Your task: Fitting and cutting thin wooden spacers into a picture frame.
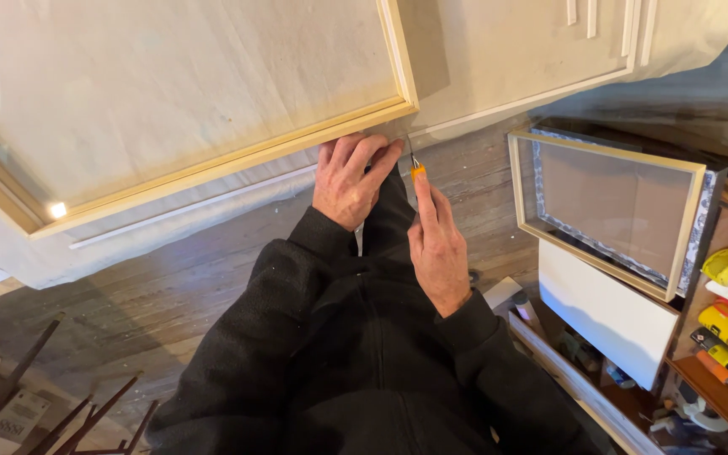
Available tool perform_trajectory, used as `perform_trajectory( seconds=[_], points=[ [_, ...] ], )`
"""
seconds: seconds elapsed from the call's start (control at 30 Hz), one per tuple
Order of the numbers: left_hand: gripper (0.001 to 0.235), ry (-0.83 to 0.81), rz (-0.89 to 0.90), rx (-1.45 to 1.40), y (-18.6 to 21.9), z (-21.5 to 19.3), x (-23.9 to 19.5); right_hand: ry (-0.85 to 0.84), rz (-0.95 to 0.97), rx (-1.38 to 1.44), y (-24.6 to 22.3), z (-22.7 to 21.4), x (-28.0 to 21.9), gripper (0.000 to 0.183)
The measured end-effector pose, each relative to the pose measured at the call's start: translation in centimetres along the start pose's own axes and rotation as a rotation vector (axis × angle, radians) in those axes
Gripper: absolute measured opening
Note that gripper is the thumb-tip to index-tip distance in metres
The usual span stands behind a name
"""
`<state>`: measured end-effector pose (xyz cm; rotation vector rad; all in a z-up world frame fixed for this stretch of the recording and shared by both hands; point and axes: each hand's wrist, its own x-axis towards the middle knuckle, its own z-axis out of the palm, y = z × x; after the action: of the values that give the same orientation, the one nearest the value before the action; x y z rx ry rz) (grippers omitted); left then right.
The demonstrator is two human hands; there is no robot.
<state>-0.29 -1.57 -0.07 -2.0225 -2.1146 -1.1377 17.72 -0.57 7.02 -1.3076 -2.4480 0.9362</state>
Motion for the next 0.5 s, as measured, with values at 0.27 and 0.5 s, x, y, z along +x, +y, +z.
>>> perform_trajectory(
  seconds=[0.27, 0.5],
  points=[
    [0.02, -0.138, 0.068, 0.091, 0.9, -2.6, 3.0, 0.0, -0.024, -0.111, -0.3, -0.6, 0.0, 0.066],
    [0.012, -0.233, 0.153, 0.196, 1.2, -3.3, 4.7, -0.011, 0.03, -0.105, 0.1, -0.4, -0.6, 0.067]
  ],
)
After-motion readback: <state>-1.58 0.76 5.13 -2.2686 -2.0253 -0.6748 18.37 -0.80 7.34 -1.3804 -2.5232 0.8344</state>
